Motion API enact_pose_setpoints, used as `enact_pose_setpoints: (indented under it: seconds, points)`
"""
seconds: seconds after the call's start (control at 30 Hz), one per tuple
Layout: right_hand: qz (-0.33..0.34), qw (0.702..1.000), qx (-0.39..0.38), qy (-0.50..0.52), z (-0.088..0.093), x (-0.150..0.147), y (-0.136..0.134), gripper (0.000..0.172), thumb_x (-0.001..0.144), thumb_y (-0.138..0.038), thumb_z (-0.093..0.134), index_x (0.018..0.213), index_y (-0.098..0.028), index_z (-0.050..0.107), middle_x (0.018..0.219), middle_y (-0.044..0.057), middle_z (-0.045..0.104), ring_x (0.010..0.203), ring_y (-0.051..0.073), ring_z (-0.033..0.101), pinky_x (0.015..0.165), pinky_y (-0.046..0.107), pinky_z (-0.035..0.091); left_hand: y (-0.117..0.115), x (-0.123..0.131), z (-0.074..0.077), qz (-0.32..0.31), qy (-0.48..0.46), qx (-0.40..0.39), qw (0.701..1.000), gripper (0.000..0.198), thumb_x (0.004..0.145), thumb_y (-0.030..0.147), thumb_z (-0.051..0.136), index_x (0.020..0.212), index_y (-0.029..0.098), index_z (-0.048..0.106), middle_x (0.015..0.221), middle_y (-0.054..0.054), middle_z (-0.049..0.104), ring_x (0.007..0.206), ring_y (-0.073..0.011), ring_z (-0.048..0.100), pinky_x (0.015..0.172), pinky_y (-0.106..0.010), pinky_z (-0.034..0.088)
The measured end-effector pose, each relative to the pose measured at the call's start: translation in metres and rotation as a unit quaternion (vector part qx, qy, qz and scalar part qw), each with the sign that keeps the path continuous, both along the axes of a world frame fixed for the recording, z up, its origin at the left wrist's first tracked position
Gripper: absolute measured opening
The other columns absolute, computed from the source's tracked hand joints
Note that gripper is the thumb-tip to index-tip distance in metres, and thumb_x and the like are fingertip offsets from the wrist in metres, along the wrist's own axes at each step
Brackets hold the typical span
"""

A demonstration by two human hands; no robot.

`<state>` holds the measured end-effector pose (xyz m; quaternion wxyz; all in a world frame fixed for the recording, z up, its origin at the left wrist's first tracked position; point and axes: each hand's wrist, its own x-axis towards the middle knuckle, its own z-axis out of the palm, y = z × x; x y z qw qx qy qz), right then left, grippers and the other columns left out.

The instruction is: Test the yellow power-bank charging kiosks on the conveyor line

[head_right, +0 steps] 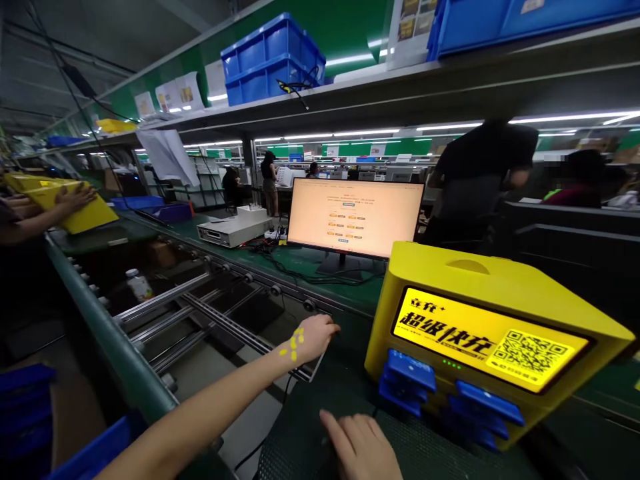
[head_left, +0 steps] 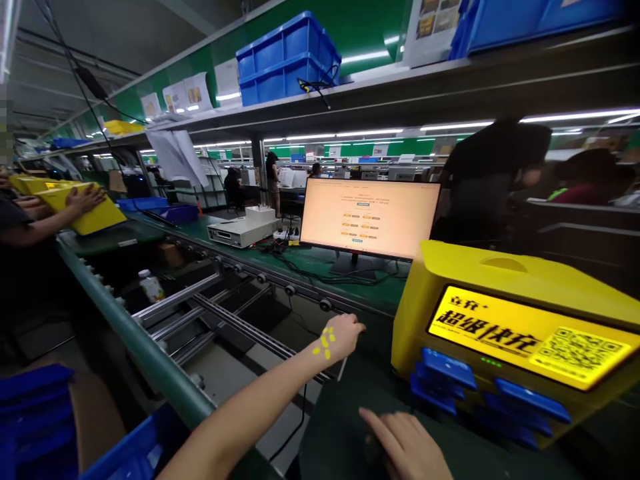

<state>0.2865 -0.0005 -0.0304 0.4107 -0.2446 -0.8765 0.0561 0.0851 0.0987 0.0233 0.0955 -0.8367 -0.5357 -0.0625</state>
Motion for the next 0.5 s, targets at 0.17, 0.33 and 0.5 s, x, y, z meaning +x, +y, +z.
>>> enact_pose_setpoints:
  seconds: [0.17, 0.33, 0.5]
  points:
    - [-0.087, 0.993, 0.011, -0.077, -0.006, -0.011, 0.004, 0.032, 0.086, -0.012, 0.034, 0.109, -0.020, 0.056, 0.082, 0.003, 0.063, 0.065, 0.015, 0.059, 0.057, 0.025, 0.049, -0.015, 0.039, -0.041, -0.032, 0.071, -0.020, 0.997, 0.034, 0.083, 0.018, 0.047, 0.115, 0.009, 0.056, 0.107, -0.018, 0.061, 0.092, -0.0277, 0.060, 0.081, -0.041, 0.046]
    - [-0.055, 0.994, -0.090, 0.001, -0.007, -0.032, -0.005, 0.021, 0.093, -0.034, 0.044, 0.107, -0.024, 0.055, 0.088, 0.002, 0.063, 0.074, 0.015, 0.061, 0.063, 0.023, 0.050, -0.036, 0.049, -0.075, -0.007, 0.097, 0.017, 0.995, 0.042, 0.089, 0.017, 0.034, 0.126, 0.004, 0.047, 0.124, -0.024, 0.052, 0.110, -0.0354, 0.052, 0.074, -0.041, 0.049]
    - [-0.013, 0.999, 0.000, 0.048, -0.024, -0.032, 0.001, 0.013, 0.089, -0.032, 0.053, 0.093, -0.022, 0.061, 0.081, 0.002, 0.066, 0.066, 0.014, 0.064, 0.062, 0.018, 0.052, -0.033, 0.063, -0.097, 0.007, 0.124, 0.074, 0.989, 0.039, 0.085, 0.021, 0.043, 0.120, 0.006, 0.055, 0.112, -0.021, 0.060, 0.104, -0.0335, 0.056, 0.066, -0.039, 0.051]
